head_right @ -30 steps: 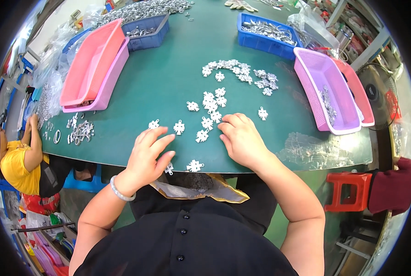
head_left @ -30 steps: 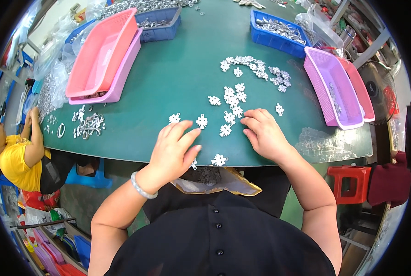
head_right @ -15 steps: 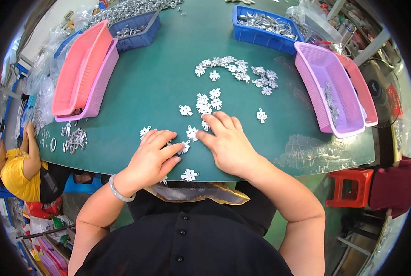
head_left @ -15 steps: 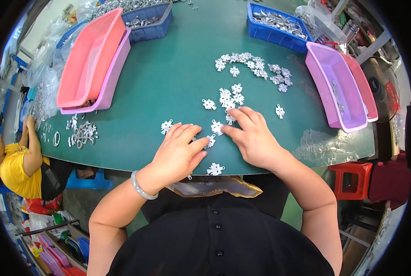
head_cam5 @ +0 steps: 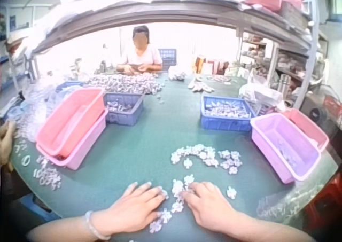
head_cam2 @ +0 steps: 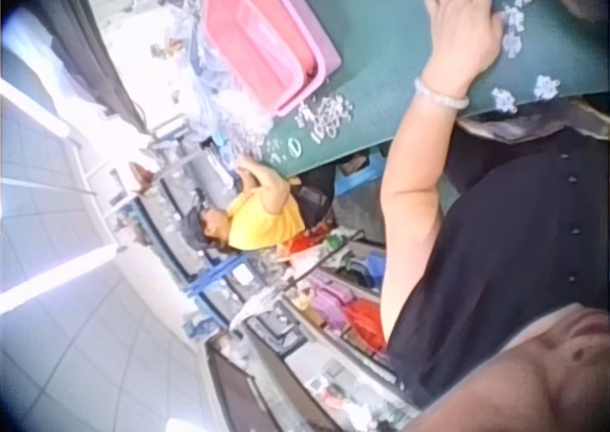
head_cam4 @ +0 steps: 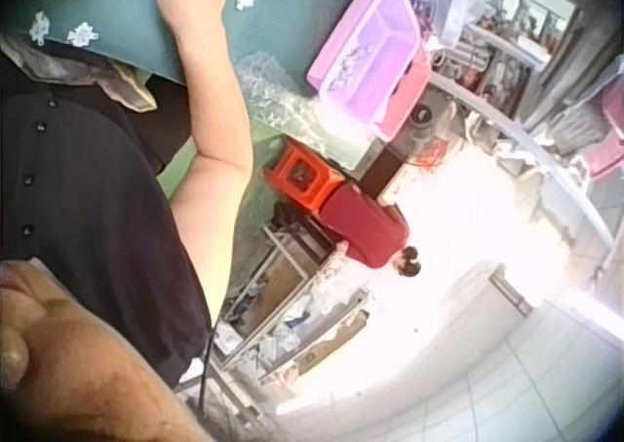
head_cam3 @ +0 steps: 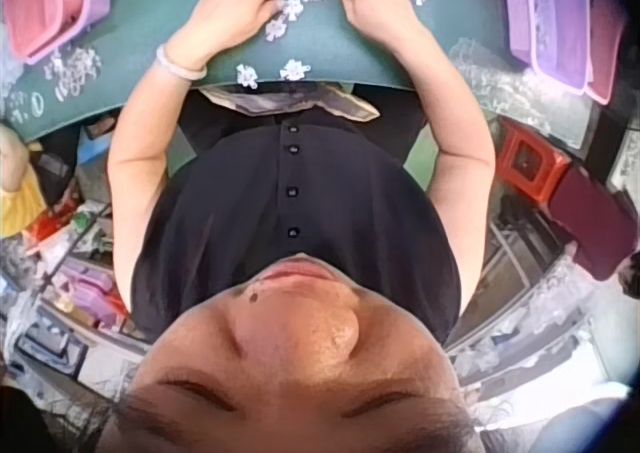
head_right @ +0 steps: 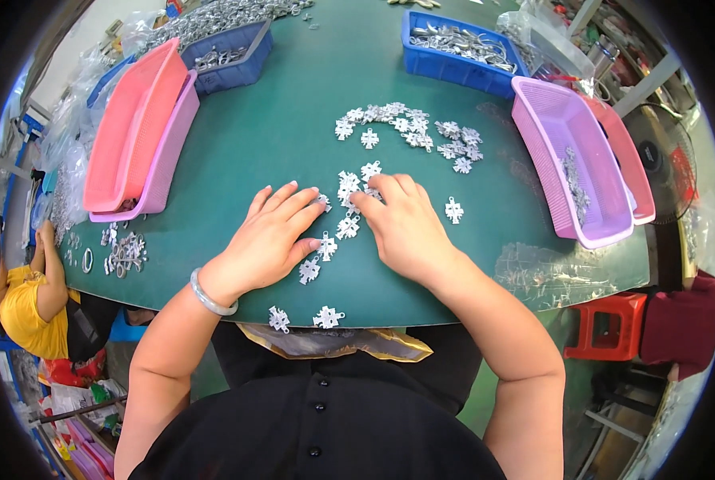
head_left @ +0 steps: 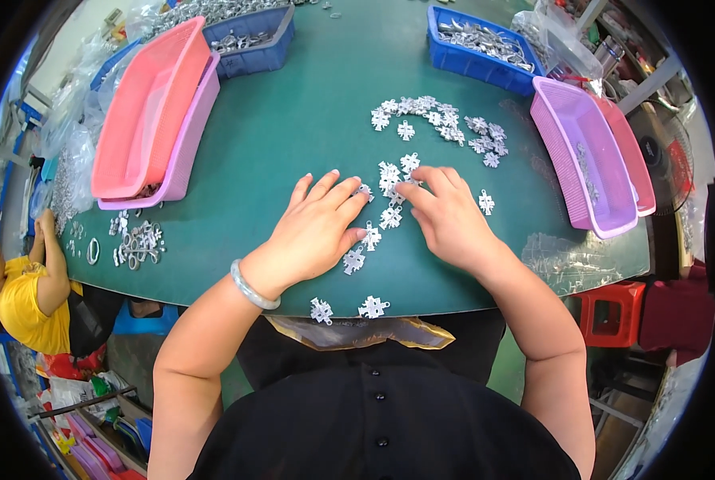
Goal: The person sorts small snowflake-shaped metal parts by hand on a bench, placing them into a bag held in their lap, then clears the bench with a cloth and walks to another station.
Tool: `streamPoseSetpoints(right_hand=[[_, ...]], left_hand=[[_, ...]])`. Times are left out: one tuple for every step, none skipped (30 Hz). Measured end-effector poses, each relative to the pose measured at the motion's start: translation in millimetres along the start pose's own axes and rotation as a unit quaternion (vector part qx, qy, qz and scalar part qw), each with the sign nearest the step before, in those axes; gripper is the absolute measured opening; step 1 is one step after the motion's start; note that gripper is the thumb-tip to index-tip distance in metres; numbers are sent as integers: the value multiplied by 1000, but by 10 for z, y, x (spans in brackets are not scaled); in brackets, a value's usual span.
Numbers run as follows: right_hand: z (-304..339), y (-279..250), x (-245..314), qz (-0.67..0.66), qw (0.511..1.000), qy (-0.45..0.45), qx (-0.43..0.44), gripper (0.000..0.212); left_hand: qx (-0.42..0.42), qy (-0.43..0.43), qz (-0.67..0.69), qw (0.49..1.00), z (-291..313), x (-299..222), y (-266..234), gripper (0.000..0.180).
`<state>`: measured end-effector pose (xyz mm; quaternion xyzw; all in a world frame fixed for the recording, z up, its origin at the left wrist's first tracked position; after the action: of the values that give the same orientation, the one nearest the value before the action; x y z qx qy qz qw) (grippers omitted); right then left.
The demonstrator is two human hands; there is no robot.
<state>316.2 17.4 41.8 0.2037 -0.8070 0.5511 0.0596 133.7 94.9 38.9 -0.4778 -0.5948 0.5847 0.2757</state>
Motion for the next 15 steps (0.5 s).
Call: streamPoseSetpoints(right_hand=[[-42, 22, -32, 29, 1000, -8, 2, 26], [-63, 27, -38, 49, 998, -25, 6, 25], [-76, 28, -41, 69, 997, -41, 9, 24], [-99, 43, -35, 87, 994, -61, 12, 22], [-94, 39, -33, 67, 996, -49, 29, 21], [-60, 16, -15, 47, 997, -36, 45, 20], [-17, 5, 5, 28, 997, -25, 62, 19], [27, 9, 18, -3, 998, -16, 59, 17], [56, 17, 45, -9, 998, -16, 61, 18], [90, 18, 76, -14, 998, -14, 62, 18], [115, 16, 98, -20, 998, -12, 64, 18], [131, 3, 113, -33, 996, -20, 76, 20], [135, 0, 106, -65, 994, -24, 87, 21], [137, 1, 98, -96, 990, -27, 97, 22], [137, 6, 91, -127, 986, -31, 107, 22]], left_hand=[[7, -5, -4, 1000, -6, 8, 2, 43], [13, -9, -8, 1000, -10, 13, 2, 43], [14, -7, -3, 1000, -6, 11, 0, 42], [14, -8, -1, 1000, 23, 21, -11, 41], [14, -8, 1, 1000, 47, 26, -22, 40], [16, -5, 3, 1000, 63, 26, -31, 40], [17, -3, 4, 1000, 85, 18, -43, 39], [18, 0, 6, 1000, 97, 11, -52, 39], [17, 0, 7, 1000, 101, 10, -58, 39], [17, 1, 8, 1000, 102, 1, -61, 39], [18, 2, 9, 1000, 102, -6, -60, 38], [10, 5, 25, 1000, 98, -24, -56, 37], [2, 9, 41, 999, 80, -51, -57, 36], [-6, 14, 56, 998, 70, -68, -60, 35], [5, 22, 57, 998, 69, -78, -55, 34]])
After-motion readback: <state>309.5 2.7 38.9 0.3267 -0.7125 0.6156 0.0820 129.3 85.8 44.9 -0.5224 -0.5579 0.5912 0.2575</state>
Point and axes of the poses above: each hand's wrist, its own z-axis away from the middle knuckle, its own y-axis out of the palm, x = y × z, the point moved 3 cm from there along -z, towards the middle knuckle, and after that the axes turned 1 degree about y, right-handed, at the moved point
